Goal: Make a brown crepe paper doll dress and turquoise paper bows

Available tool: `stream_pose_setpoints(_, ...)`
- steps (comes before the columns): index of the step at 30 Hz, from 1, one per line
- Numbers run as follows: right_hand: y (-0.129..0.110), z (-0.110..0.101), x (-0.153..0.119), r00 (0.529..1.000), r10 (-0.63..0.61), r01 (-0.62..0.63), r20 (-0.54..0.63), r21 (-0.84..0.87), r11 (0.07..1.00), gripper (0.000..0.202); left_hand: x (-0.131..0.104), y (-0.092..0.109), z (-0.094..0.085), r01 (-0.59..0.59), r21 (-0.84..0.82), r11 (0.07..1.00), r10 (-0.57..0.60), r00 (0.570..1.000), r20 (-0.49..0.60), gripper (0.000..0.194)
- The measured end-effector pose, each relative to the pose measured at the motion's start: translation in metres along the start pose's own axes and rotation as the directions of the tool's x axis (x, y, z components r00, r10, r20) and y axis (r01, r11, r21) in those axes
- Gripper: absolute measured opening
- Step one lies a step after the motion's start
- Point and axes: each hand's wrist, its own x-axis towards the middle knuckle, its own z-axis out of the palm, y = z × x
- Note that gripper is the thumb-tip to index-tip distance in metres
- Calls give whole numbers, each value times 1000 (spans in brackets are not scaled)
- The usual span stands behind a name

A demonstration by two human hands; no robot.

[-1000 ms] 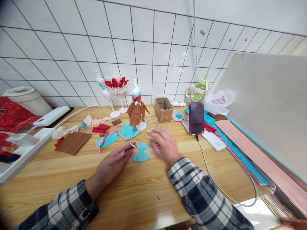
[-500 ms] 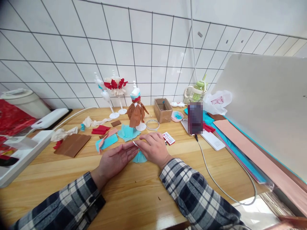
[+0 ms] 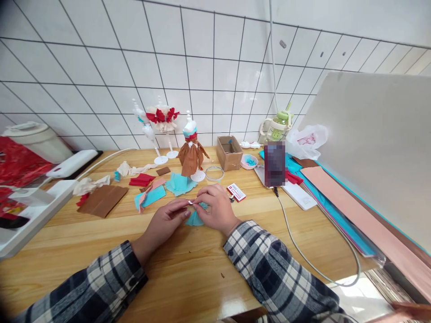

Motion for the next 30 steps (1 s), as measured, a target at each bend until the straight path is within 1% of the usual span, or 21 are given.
stream_pose_setpoints(3,-2,2,1,991,128,-119,-24,233,965,11,0,5,2,-35,67,997,35,999,8,24)
stream_pose_setpoints(5,0,4,1,978,206,-188,-10,367,911,13,0,9,4,-36,81,996,34,999,16,24)
stream_pose_setpoints(7,3,7,0,962,271,-248,20,469,847,14,0,13,4,-12,99,995,9,1000,24,24)
stream_pose_setpoints(8,6,8,0,953,303,-274,29,512,814,15,0,14,3,8,115,993,-10,1000,17,21)
stream_pose_setpoints(10,11,10,-1,927,375,-322,23,564,761,17,0,15,1,39,162,986,-32,998,-47,18)
stream_pose_setpoints(11,13,11,-1,913,409,-344,6,553,759,17,0,16,0,37,185,982,-20,996,-90,22)
stream_pose_setpoints(13,14,12,0,900,432,-368,-55,434,822,15,0,18,-3,-7,218,976,36,991,-130,27)
stream_pose_setpoints(14,12,11,0,908,411,-363,-83,336,869,13,-1,19,-3,-37,230,972,65,991,-118,23)
stream_pose_setpoints(16,5,11,0,939,329,-314,-99,142,939,9,-2,20,-2,-80,261,962,100,993,-64,16)
stream_pose_setpoints(17,0,11,0,954,286,-280,-87,74,957,8,-3,20,-1,-92,283,955,108,993,-43,17)
stream_pose_setpoints(19,-9,12,-1,974,223,-223,-37,-10,975,7,-4,19,1,-107,330,938,129,991,-44,17)
stream_pose_setpoints(21,-15,13,-3,982,191,-190,6,-46,981,7,-3,16,1,-124,372,920,158,985,-63,17)
stream_pose_setpoints(23,-16,14,-4,984,175,-174,31,-35,984,5,-3,13,-1,-135,410,902,180,981,-72,16)
stream_pose_setpoints(27,-7,13,-5,986,143,-147,87,36,989,6,-3,10,-4,-142,483,864,187,981,-46,17)
stream_pose_setpoints(30,-2,10,-5,981,118,-123,152,26,992,11,-3,8,-4,-137,528,838,170,985,-13,20)
